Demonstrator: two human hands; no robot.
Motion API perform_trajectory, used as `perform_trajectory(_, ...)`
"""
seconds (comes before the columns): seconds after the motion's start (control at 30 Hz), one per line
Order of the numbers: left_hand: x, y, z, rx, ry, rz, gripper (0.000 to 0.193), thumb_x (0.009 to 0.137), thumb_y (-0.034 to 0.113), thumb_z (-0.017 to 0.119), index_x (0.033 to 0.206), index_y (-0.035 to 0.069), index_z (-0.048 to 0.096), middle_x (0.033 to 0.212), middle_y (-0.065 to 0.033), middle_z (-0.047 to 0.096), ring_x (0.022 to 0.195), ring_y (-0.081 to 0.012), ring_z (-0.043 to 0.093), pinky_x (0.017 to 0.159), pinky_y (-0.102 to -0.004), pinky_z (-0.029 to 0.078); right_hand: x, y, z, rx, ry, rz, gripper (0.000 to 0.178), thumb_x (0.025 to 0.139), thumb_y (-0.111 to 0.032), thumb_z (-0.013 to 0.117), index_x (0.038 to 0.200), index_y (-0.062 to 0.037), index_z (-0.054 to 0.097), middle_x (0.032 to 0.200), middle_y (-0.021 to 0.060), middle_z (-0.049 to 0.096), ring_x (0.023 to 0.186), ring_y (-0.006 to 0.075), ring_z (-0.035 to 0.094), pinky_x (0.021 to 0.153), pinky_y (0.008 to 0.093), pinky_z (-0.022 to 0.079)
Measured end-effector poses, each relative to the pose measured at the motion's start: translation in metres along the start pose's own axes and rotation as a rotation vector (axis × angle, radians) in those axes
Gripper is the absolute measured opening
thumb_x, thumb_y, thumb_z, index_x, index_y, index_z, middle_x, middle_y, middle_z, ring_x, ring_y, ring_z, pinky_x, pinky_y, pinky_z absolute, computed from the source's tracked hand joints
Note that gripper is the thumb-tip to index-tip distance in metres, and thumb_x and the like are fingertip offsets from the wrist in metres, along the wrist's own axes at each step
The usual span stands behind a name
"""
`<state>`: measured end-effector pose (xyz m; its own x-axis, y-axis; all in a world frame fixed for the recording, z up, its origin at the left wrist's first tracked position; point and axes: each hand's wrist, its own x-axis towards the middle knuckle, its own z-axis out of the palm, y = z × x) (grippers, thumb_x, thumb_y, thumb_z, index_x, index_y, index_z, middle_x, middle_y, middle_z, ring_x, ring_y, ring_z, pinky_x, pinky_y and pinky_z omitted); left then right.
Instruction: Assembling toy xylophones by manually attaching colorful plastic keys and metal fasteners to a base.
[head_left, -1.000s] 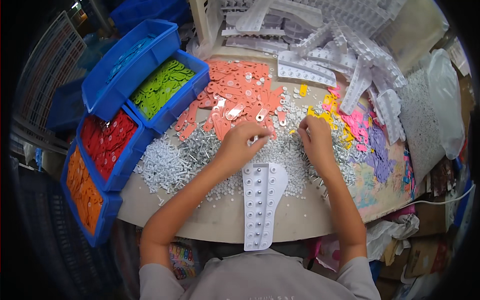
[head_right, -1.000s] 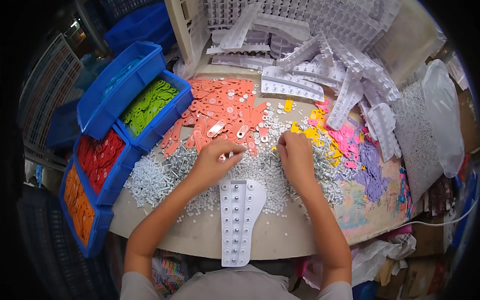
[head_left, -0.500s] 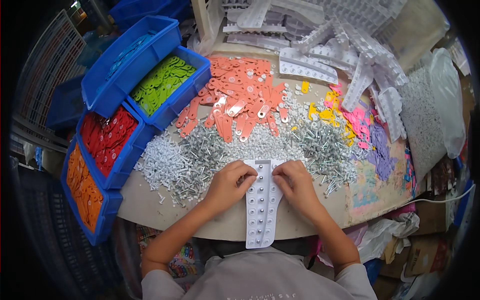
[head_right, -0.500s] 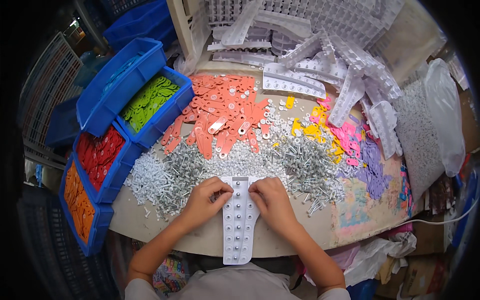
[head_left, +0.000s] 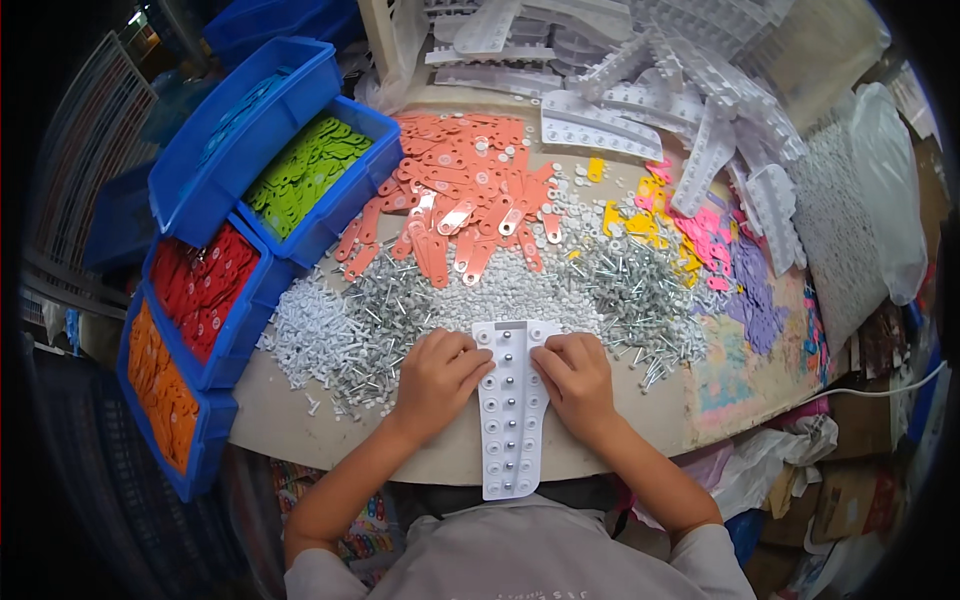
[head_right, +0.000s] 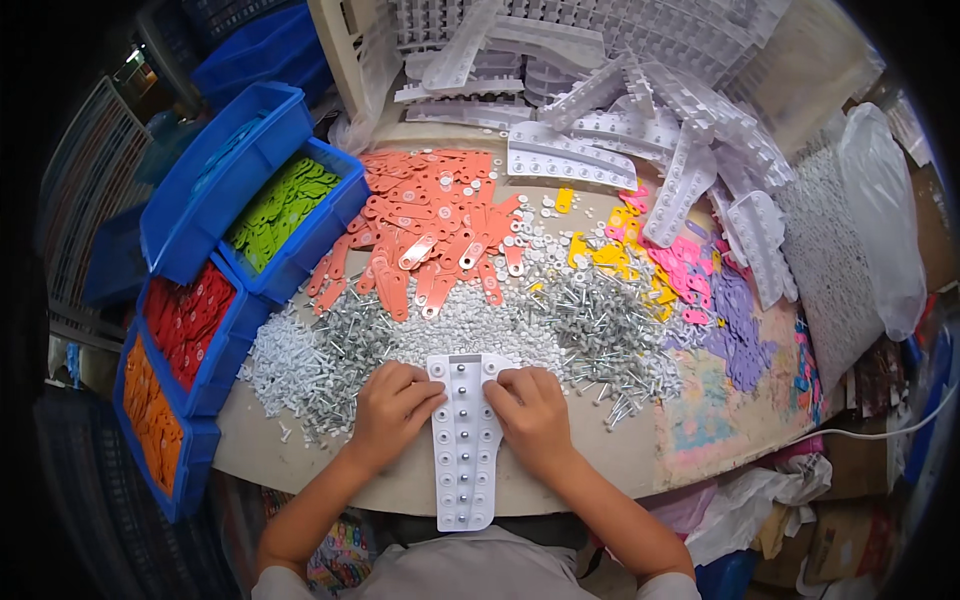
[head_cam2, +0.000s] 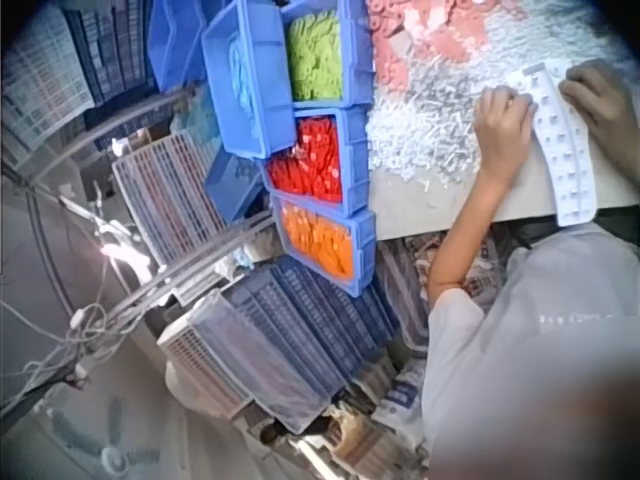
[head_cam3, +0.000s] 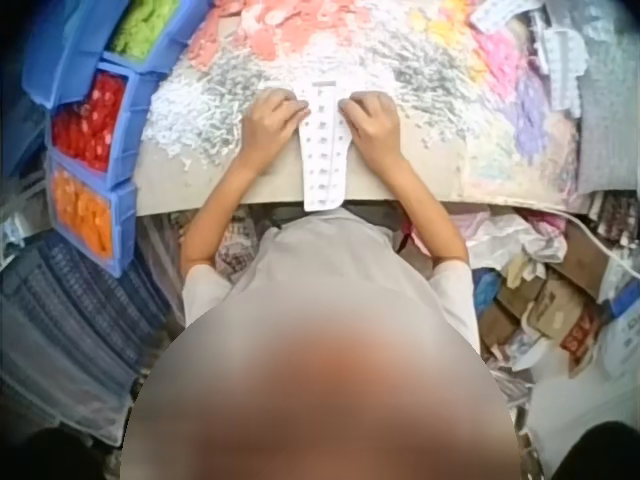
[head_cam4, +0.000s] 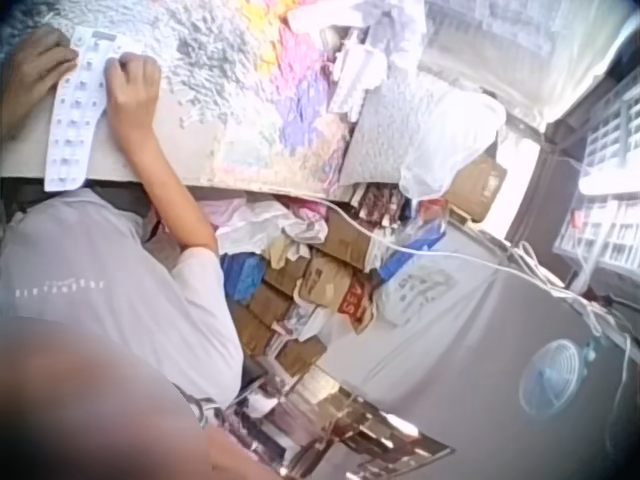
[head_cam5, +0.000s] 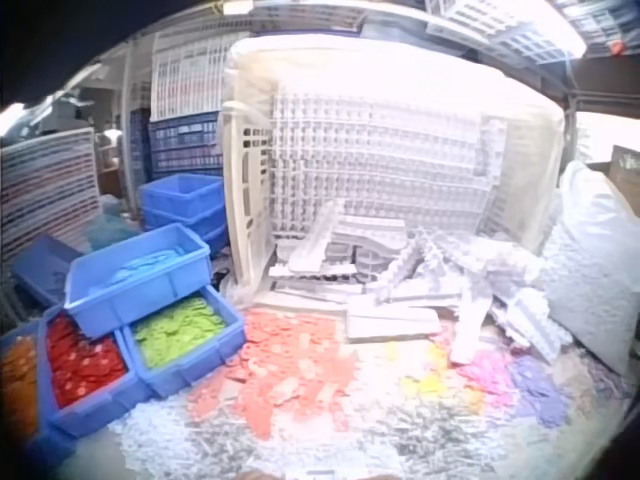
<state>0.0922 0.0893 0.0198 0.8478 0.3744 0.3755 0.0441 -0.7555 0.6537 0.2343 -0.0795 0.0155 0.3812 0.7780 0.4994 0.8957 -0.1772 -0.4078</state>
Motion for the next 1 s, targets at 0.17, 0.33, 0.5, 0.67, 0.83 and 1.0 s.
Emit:
perform_trajectory(0.17, -0.001, -0.007, 0.003, -0.183, -0.015, -0.111, 0.008, 0.08, 0.004, 0.076, 0.086, 0.002, 0.07, 0.081, -0.0071, 0.064, 0.079, -0.0221, 0.06, 0.072, -0.0333, 0.048, 0.001, 0.001, 0.0, 0.14, -0.011, 0.067, 0.018, 0.077, 0.0, 0.075, 0.092, -0.004, 0.065, 0.09, 0.0088, 0.061, 0.087, 0.0296, 0.058, 0.075, 0.04, 0.047)
perform_trajectory(0.33, 0.029, -0.006, -0.012, -0.184, -0.027, -0.113, 0.008, 0.082, 0.002, 0.071, 0.09, 0.002, 0.07, 0.085, -0.0083, 0.064, 0.083, -0.0252, 0.061, 0.077, -0.0352, 0.047, 0.014, 0.009, -0.028, 0.162, -0.018, 0.144, 0.017, 0.08, 0.002, 0.07, 0.093, -0.0051, 0.063, 0.09, 0.0094, 0.062, 0.09, 0.0313, 0.057, 0.082, 0.0402, 0.044)
perform_trajectory(0.5, 0.077, -0.025, -0.003, 0.052, 0.077, -0.015, 0.011, 0.085, 0.006, 0.068, 0.095, 0.004, 0.07, 0.088, -0.009, 0.064, 0.088, -0.0287, 0.061, 0.084, -0.0395, 0.047, 0.04, 0.046, -0.051, 0.015, -0.113, 0.135, 0.01, 0.084, -0.004, 0.069, 0.092, -0.0065, 0.064, 0.09, 0.0096, 0.062, 0.093, 0.0314, 0.056, 0.087, 0.0412, 0.04)
perform_trajectory(0.67, 0.124, -0.042, 0.033, 0.019, -0.006, -0.002, 0.011, 0.086, 0.011, 0.068, 0.095, 0.006, 0.072, 0.089, -0.0088, 0.065, 0.092, -0.0288, 0.061, 0.087, -0.0421, 0.046, 0.071, 0.085, -0.047, -0.311, 0.055, 0.199, 0.008, 0.084, -0.011, 0.072, 0.089, -0.0071, 0.067, 0.09, 0.0083, 0.063, 0.092, 0.0296, 0.057, 0.084, 0.0425, 0.039)
perform_trajectory(0.83, 0.154, -0.05, 0.071, 0.144, -0.066, 0.071, 0.006, 0.082, 0.011, 0.071, 0.085, 0.007, 0.073, 0.087, -0.0071, 0.065, 0.09, -0.0284, 0.061, 0.088, -0.0415, 0.044, 0.075, 0.109, -0.028, -0.413, -0.038, 0.195, 0.01, 0.081, -0.011, 0.073, 0.088, -0.0082, 0.067, 0.088, 0.007, 0.063, 0.091, 0.0284, 0.056, 0.083, 0.042, 0.039)
perform_trajectory(1.0, 0.157, -0.055, 0.084, 0.203, -0.098, 0.115, 0.006, 0.08, 0.013, 0.072, 0.08, 0.007, 0.071, 0.084, -0.0075, 0.063, 0.089, -0.0281, 0.06, 0.084, -0.0413, 0.044, 0.074, 0.111, -0.024, -0.46, -0.037, 0.198, 0.009, 0.083, -0.012, 0.071, 0.088, -0.0084, 0.065, 0.089, 0.0078, 0.061, 0.093, 0.0275, 0.055, 0.086, 0.0407, 0.04)
